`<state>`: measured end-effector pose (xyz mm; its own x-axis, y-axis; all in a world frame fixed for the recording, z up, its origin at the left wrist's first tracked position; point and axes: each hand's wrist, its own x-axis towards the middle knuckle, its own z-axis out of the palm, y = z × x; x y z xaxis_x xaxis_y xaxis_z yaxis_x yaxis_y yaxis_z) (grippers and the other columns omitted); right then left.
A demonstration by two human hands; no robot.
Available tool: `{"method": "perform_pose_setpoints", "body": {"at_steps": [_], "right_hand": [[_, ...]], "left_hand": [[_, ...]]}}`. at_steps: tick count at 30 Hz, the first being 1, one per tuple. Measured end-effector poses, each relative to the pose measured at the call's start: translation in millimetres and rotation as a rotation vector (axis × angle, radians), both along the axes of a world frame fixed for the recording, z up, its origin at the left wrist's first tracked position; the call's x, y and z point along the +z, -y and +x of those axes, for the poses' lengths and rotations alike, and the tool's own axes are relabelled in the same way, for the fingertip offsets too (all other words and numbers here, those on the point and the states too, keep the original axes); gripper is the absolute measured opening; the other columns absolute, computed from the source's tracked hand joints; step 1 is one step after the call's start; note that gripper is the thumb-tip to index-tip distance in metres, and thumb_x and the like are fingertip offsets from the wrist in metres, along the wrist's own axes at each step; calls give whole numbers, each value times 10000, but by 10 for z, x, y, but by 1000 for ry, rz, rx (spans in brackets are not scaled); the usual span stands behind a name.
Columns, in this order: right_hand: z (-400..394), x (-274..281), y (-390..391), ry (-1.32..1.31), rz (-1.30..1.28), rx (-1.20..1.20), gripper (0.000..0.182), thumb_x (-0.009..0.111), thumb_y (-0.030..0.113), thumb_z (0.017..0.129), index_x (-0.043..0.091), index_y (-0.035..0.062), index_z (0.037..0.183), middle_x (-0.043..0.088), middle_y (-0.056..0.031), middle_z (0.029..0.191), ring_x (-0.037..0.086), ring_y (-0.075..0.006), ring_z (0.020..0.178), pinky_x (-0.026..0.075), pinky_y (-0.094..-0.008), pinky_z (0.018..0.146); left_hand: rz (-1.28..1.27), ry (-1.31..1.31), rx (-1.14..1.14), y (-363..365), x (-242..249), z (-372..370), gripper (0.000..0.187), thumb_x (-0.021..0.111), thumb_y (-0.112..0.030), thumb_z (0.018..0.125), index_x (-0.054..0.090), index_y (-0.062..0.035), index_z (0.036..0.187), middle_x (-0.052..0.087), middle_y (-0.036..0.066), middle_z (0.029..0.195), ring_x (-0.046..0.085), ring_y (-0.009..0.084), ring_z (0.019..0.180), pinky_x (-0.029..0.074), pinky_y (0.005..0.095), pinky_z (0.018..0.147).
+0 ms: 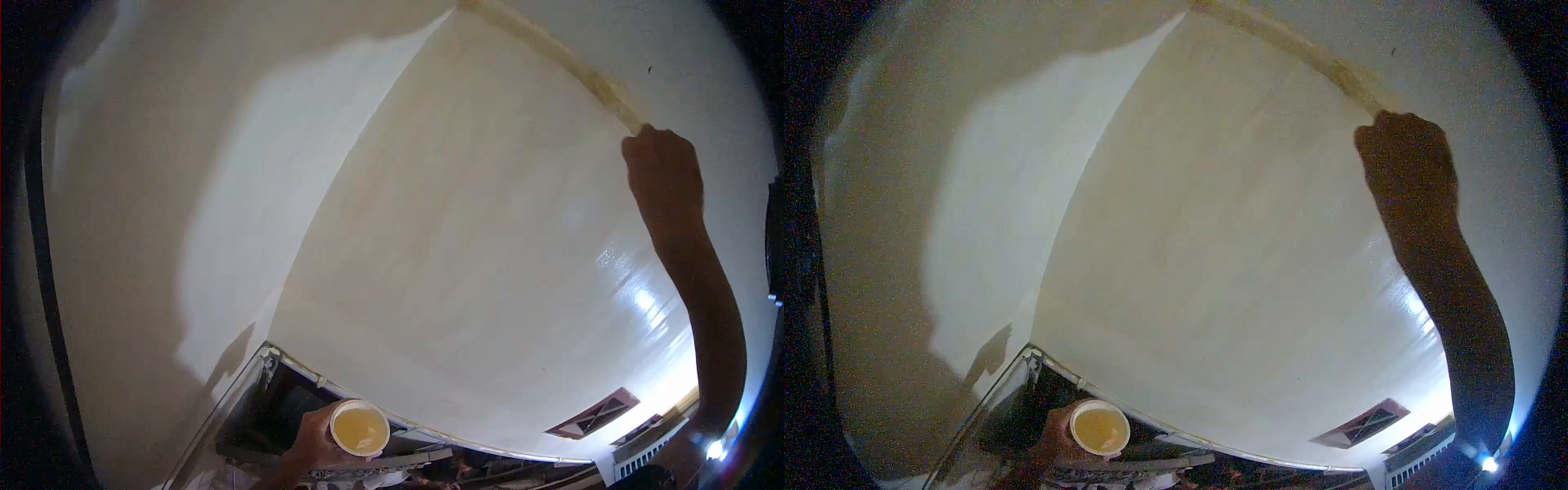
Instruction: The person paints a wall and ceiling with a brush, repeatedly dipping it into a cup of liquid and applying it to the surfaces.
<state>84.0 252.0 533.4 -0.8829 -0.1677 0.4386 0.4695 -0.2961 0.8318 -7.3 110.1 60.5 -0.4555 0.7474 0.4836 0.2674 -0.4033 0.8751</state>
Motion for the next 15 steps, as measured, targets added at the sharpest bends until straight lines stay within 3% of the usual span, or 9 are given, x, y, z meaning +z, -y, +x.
{"method": "perform_pose_setpoints", "body": {"at_steps": [7,10,15], "right_hand": [[-304,-105,605,-194,116,-21,80,593,60,787,641,84,846,619,-66,736,649,-184,670,546,-305,591],[-540,-145,437,-46,87,45,80,582,74,805,621,45,868,610,-70,718,641,-166,633,543,-275,563],[-555,-1140,282,-43,-245,-121,184,598,36,746,651,11,920,620,-104,694,641,-198,644,525,-286,501]], "left_hand": [[13,74,7,324,189,-110,753,882,-307,510,561,-9,1122,651,133,1005,648,224,917,496,329,829],[82,49,96,455,148,-136,740,890,-290,504,567,-5,1106,656,129,977,651,213,894,501,322,818],[46,20,130,634,104,-208,708,890,-264,516,573,14,1084,650,138,986,646,206,900,502,328,822]]}}
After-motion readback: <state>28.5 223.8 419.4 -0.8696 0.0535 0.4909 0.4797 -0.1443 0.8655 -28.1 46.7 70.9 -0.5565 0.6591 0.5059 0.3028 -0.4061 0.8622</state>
